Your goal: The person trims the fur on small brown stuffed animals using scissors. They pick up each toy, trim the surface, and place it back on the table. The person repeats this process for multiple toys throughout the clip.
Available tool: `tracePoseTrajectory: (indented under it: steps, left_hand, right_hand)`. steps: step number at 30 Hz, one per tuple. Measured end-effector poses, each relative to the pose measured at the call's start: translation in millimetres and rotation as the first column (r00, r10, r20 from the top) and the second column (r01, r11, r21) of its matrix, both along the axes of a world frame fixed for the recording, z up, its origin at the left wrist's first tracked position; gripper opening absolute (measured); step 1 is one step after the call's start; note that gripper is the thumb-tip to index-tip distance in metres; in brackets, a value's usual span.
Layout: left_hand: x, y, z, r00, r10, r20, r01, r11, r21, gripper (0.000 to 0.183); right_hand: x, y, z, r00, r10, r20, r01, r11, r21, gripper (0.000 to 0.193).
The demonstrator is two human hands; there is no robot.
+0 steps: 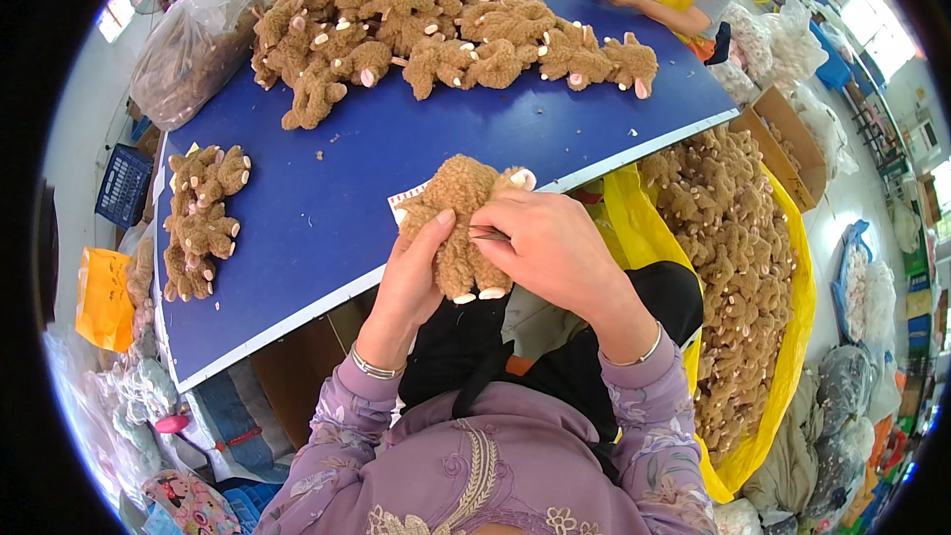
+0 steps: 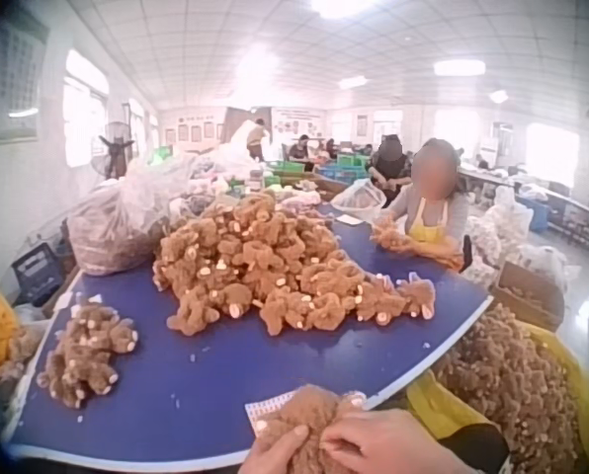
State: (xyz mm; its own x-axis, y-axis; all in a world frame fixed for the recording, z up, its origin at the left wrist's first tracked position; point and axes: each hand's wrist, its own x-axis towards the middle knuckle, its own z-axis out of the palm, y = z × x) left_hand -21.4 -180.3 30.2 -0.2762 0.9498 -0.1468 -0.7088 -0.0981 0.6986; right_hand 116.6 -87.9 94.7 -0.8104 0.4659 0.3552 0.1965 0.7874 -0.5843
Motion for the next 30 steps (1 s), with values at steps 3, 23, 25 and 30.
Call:
tracePoseTrajectory:
  steps: [3, 23, 25, 30]
  left_hand:
    - [0.5, 0.4, -0.8, 1.000, -0.008, 0.004, 0.008, 1.000, 0.001, 0.034]
    - [3.8, 0.7, -2.5, 0.996, 0.083, 0.045, -0.088, 0.990, 0.112, 0.038]
    - [3.6, 0.5, -2.6, 0.996, 0.090, 0.029, -0.093, 0.989, 0.112, 0.037]
    - [3.5, -0.2, -0.5, 0.997, 0.077, -0.029, -0.076, 0.996, 0.039, 0.036]
  right_hand:
    - [-1.5, -1.1, -3.8, 0.999, -0.023, -0.026, 0.024, 0.999, 0.031, 0.007]
    - [15.0, -15.5, -57.8, 0.849, -0.457, -0.267, -0.020, 0.476, -0.879, 0.019]
    - [11.2, -21.3, -55.3, 0.846, -0.460, -0.271, -0.064, 0.416, -0.907, 0.019]
    - [8.7, -23.4, -33.2, 0.882, -0.422, -0.209, 0.112, 0.620, -0.777, 0.014]
